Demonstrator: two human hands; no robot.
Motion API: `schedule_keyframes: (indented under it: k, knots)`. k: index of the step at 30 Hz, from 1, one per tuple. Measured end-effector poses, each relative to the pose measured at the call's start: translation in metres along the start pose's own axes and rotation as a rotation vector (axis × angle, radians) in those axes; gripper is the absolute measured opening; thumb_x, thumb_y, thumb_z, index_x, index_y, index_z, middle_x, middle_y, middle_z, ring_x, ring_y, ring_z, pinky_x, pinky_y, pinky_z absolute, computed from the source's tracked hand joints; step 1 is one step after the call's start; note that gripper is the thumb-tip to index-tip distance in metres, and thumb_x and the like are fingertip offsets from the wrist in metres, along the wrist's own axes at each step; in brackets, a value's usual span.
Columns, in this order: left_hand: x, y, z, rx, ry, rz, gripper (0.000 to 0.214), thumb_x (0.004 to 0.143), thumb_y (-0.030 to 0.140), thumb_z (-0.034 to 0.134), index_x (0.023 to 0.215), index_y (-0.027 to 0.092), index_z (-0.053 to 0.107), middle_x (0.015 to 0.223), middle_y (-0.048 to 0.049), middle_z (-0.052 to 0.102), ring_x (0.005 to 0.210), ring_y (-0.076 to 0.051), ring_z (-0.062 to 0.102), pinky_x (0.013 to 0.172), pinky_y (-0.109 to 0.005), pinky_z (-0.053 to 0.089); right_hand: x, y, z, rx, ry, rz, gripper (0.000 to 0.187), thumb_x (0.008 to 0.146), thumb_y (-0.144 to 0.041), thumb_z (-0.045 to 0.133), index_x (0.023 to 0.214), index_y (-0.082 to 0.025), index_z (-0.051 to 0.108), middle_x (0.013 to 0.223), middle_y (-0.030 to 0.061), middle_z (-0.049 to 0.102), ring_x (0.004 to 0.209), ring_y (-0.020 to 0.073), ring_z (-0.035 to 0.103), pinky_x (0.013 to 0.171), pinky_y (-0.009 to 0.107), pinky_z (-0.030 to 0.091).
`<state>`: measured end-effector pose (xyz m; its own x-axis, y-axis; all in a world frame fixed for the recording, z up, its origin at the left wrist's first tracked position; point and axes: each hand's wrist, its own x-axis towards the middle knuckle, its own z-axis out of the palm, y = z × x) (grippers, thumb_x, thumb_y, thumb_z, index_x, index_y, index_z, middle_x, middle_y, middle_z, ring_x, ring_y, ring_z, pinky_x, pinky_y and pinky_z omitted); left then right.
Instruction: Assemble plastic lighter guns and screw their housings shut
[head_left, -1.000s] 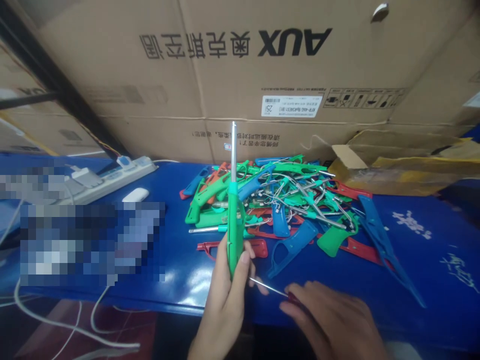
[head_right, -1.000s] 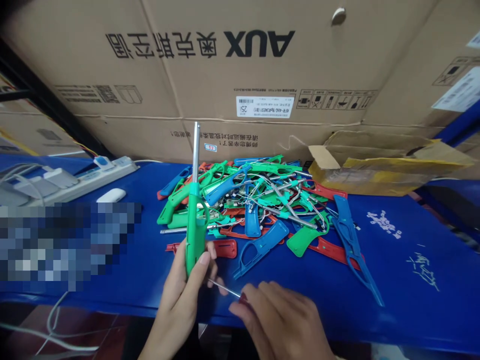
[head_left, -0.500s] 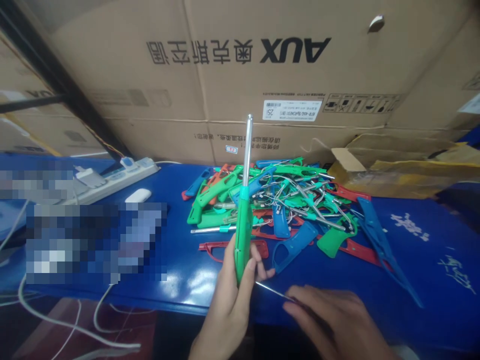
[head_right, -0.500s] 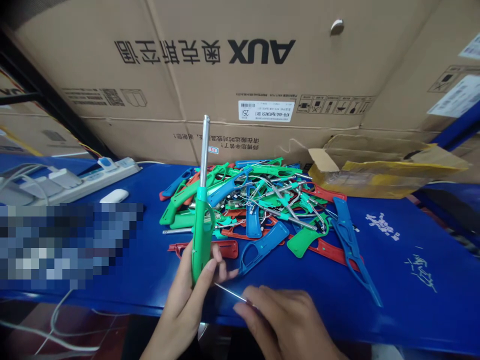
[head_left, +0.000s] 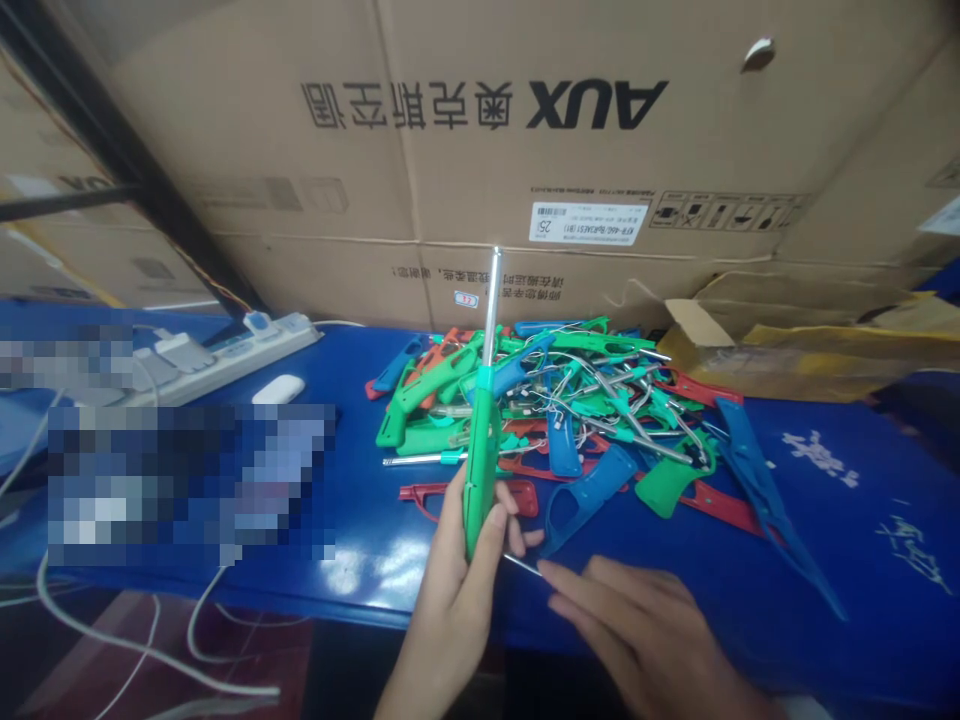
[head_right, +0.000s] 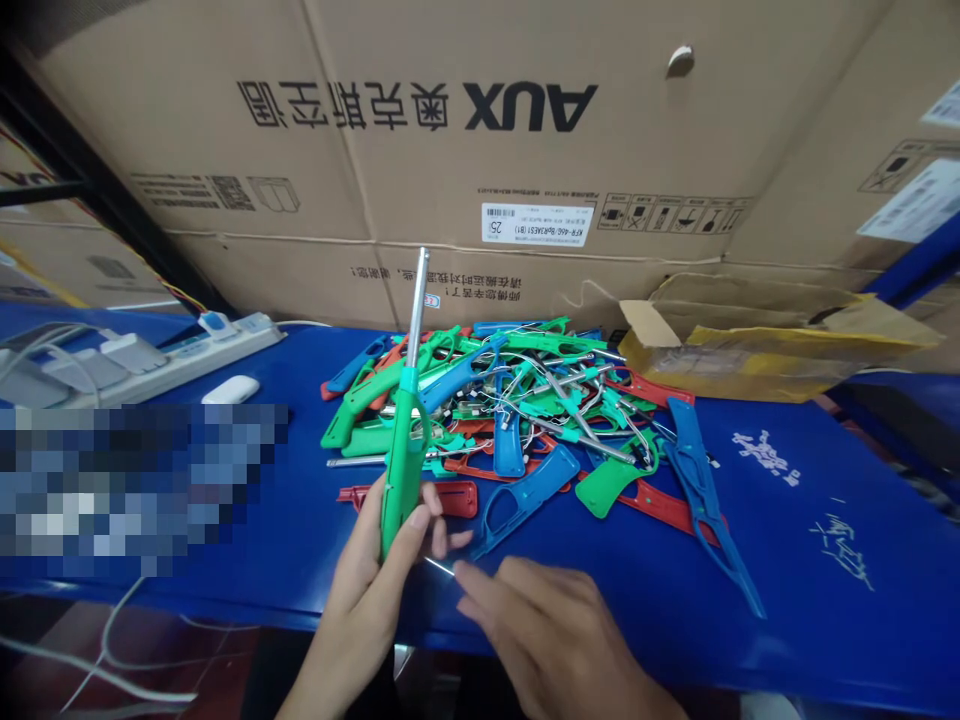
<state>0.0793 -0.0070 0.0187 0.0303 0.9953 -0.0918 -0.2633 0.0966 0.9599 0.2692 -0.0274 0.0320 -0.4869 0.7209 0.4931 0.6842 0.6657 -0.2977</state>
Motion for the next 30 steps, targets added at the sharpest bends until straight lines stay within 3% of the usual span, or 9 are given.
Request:
schedule_keyframes:
  k: [5, 7, 13, 18, 20, 23, 25, 27, 30]
  knots:
    - [-0.002, 0.004, -0.001, 0.005, -0.015, -0.027, 0.034, 0.102, 0.044, 0.058, 0.133, 0.029, 0.057, 0.109, -0.0029, 0.065, 0.094, -0.018, 0.068, 0.097, -0.036, 0.057, -0.004, -0.006, 0.014, 0.158, 0.048, 0.349, 0.029, 0.103, -0.047, 0.054, 0.103, -0.032, 0.079, 0.093, -0.0064, 0.082, 0.081, 0.0129, 0.079, 0.071, 0.017, 0.062]
    - [-0.001, 0.006, 0.0, 0.02, -0.043, 0.019, 0.025, 0.104, 0.041, 0.055, 0.124, 0.027, 0.062, 0.105, -0.0027, 0.066, 0.097, -0.018, 0.067, 0.1, -0.036, 0.055, -0.004, -0.006, 0.016, 0.164, 0.045, 0.375, 0.026, 0.102, -0.045, 0.057, 0.102, -0.032, 0.079, 0.091, -0.0073, 0.082, 0.075, 0.0121, 0.078, 0.068, 0.017, 0.062]
    - [0.006, 0.008, 0.001, 0.06, 0.002, 0.075, 0.022, 0.104, 0.038, 0.055, 0.119, 0.024, 0.063, 0.103, -0.0028, 0.066, 0.098, -0.018, 0.064, 0.1, -0.034, 0.053, -0.003, -0.003, 0.009, -0.118, 0.066, -0.067, 0.029, 0.109, -0.03, 0.046, 0.12, -0.024, 0.072, 0.086, -0.0033, 0.081, 0.073, 0.0126, 0.076, 0.072, 0.023, 0.059]
    - [0.005, 0.009, -0.002, 0.003, -0.077, 0.057, 0.021, 0.105, 0.037, 0.054, 0.116, 0.023, 0.065, 0.102, -0.0031, 0.065, 0.093, -0.017, 0.063, 0.101, -0.037, 0.054, -0.007, -0.005, 0.005, -0.14, 0.062, -0.135, 0.035, 0.109, -0.026, 0.04, 0.131, -0.022, 0.068, 0.086, 0.0002, 0.08, 0.077, 0.014, 0.075, 0.076, 0.025, 0.059]
    - [0.003, 0.006, -0.004, -0.025, -0.087, 0.1, 0.022, 0.105, 0.038, 0.054, 0.118, 0.024, 0.066, 0.101, -0.0023, 0.064, 0.089, -0.015, 0.062, 0.105, -0.04, 0.053, -0.007, -0.01, 0.009, -0.034, 0.093, -0.031, 0.031, 0.107, -0.026, 0.046, 0.123, -0.023, 0.073, 0.086, 0.0001, 0.08, 0.075, 0.013, 0.075, 0.074, 0.022, 0.06]
    - [0.001, -0.001, -0.009, -0.052, -0.117, 0.176, 0.029, 0.105, 0.042, 0.055, 0.126, 0.025, 0.066, 0.1, -0.0019, 0.065, 0.083, -0.014, 0.06, 0.105, -0.041, 0.054, -0.002, -0.018, 0.014, 0.154, 0.075, 0.278, 0.028, 0.106, -0.034, 0.052, 0.105, -0.028, 0.079, 0.085, -0.0035, 0.081, 0.073, 0.0124, 0.076, 0.068, 0.018, 0.061]
    - [0.0, -0.004, -0.011, -0.053, -0.151, 0.215, 0.034, 0.104, 0.046, 0.054, 0.13, 0.026, 0.065, 0.104, -0.0032, 0.066, 0.085, -0.014, 0.061, 0.103, -0.041, 0.055, 0.001, -0.021, 0.014, 0.174, 0.062, 0.392, 0.03, 0.106, -0.038, 0.052, 0.097, -0.03, 0.08, 0.084, -0.0062, 0.081, 0.071, 0.0118, 0.076, 0.066, 0.017, 0.06]
    - [0.0, -0.006, -0.011, -0.037, -0.142, 0.228, 0.035, 0.104, 0.047, 0.055, 0.129, 0.025, 0.067, 0.111, -0.0051, 0.067, 0.092, -0.017, 0.064, 0.101, -0.038, 0.056, 0.002, -0.021, 0.012, 0.092, 0.124, 0.282, 0.037, 0.108, -0.04, 0.045, 0.098, -0.028, 0.079, 0.083, -0.0053, 0.081, 0.071, 0.0123, 0.076, 0.066, 0.019, 0.058]
    - [-0.001, -0.004, -0.007, -0.055, -0.074, 0.203, 0.032, 0.104, 0.045, 0.054, 0.124, 0.026, 0.069, 0.119, -0.0061, 0.067, 0.105, -0.02, 0.066, 0.098, -0.035, 0.058, 0.0, -0.019, 0.008, -0.164, 0.212, -0.038, 0.037, 0.11, -0.033, 0.041, 0.111, -0.022, 0.077, 0.077, -0.0031, 0.078, 0.068, 0.0131, 0.074, 0.069, 0.024, 0.055]
